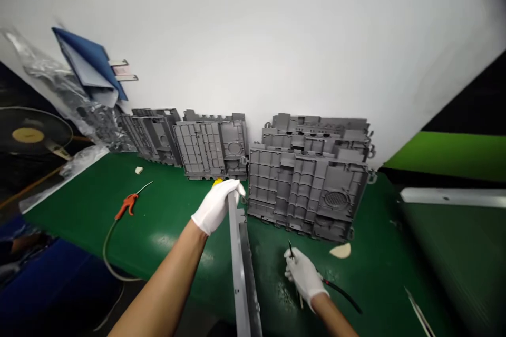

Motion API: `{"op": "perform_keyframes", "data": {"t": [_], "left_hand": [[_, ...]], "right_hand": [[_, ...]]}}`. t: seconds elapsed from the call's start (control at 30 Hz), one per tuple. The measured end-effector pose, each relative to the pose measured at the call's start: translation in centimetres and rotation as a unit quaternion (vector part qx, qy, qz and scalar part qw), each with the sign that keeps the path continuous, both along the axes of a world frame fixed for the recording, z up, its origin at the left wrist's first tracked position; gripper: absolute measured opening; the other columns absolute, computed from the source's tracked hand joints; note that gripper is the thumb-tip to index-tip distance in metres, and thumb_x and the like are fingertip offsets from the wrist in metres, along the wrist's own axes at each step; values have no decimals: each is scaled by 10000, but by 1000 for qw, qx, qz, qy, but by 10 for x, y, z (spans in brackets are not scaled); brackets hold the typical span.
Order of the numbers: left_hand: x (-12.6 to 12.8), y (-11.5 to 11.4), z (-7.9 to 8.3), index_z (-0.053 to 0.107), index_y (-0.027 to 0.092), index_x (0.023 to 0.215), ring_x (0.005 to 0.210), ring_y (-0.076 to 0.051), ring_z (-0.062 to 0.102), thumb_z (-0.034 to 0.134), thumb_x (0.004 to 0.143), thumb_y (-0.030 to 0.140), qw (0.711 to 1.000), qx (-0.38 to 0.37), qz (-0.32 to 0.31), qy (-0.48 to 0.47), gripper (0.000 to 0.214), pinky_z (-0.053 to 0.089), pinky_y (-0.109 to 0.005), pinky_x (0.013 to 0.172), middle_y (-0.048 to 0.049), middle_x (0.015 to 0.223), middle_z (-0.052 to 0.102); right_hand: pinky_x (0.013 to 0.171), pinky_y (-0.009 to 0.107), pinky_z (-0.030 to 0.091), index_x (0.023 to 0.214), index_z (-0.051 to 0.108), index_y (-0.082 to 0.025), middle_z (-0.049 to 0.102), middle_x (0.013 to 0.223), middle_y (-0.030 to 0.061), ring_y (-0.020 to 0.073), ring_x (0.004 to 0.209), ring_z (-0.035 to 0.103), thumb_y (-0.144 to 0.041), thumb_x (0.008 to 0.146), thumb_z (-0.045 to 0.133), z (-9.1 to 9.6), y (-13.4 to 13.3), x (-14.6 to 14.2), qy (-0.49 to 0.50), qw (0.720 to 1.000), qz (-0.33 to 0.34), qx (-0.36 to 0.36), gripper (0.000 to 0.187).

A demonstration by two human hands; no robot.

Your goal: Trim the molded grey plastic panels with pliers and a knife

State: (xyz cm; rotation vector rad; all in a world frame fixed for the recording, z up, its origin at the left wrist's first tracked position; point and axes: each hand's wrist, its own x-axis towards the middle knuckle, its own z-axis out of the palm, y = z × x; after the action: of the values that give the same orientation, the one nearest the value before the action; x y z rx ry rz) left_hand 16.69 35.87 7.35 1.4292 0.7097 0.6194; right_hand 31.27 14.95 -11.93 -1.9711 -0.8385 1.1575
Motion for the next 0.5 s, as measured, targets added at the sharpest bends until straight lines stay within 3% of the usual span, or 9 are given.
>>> {"op": "perform_keyframes", "data": {"t": [0.07,0.17,0.23,0.3,0.33,0.4,0.43,0.5], "left_hand": [[-5,6,-2,639,159,736,657,-142,476,485,922,428,1000,17,-8,-20,362,377,-285,684,-11,640,534],[-7,13,-5,618,167,699,666,-149,472,491,914,430,999,19,-13,-37,363,368,-296,692,-10,660,533],[-6,16,-7,599,171,677,665,-149,467,501,908,423,998,24,-15,-48,356,360,-300,690,-7,668,528],[-7,20,-9,589,174,671,665,-147,463,505,905,421,998,31,-10,-57,351,355,-302,691,-3,674,522],[-8,21,-9,588,176,672,662,-146,460,503,904,425,998,32,-7,-60,351,351,-302,688,0,673,517],[-13,25,-9,587,177,677,653,-145,455,500,902,434,997,33,-1,-66,352,343,-303,676,5,666,506],[-16,28,-8,586,177,679,654,-145,456,500,901,434,997,35,1,-69,351,340,-304,676,5,665,503],[-22,33,-7,577,174,671,664,-147,465,500,900,423,996,43,4,-72,347,339,-305,686,4,671,509]], "right_hand": [[553,302,466,917,596,-223,560,635,-6,174,554,553,-643,873,402,36,-5,6,87,994,-6,67,465],[605,311,452,833,631,-197,401,486,-60,130,469,386,-677,928,330,129,7,23,37,988,113,99,575],[690,323,463,824,640,-195,432,530,-50,122,511,401,-648,962,301,196,23,34,-12,976,205,78,583],[678,306,458,968,659,-196,558,669,-18,125,581,456,-637,953,371,244,39,40,-29,961,269,62,527],[677,300,463,1075,647,-203,619,781,4,128,623,485,-633,934,432,255,44,41,-21,957,284,58,501],[657,296,480,1211,602,-206,669,964,52,139,684,540,-636,891,516,249,47,38,22,959,278,49,542],[631,299,487,1217,599,-198,677,985,72,147,684,561,-652,877,520,233,44,35,48,965,254,36,573],[529,312,476,1065,650,-177,683,853,96,163,578,584,-724,860,449,185,33,27,72,987,140,-33,618]]}}
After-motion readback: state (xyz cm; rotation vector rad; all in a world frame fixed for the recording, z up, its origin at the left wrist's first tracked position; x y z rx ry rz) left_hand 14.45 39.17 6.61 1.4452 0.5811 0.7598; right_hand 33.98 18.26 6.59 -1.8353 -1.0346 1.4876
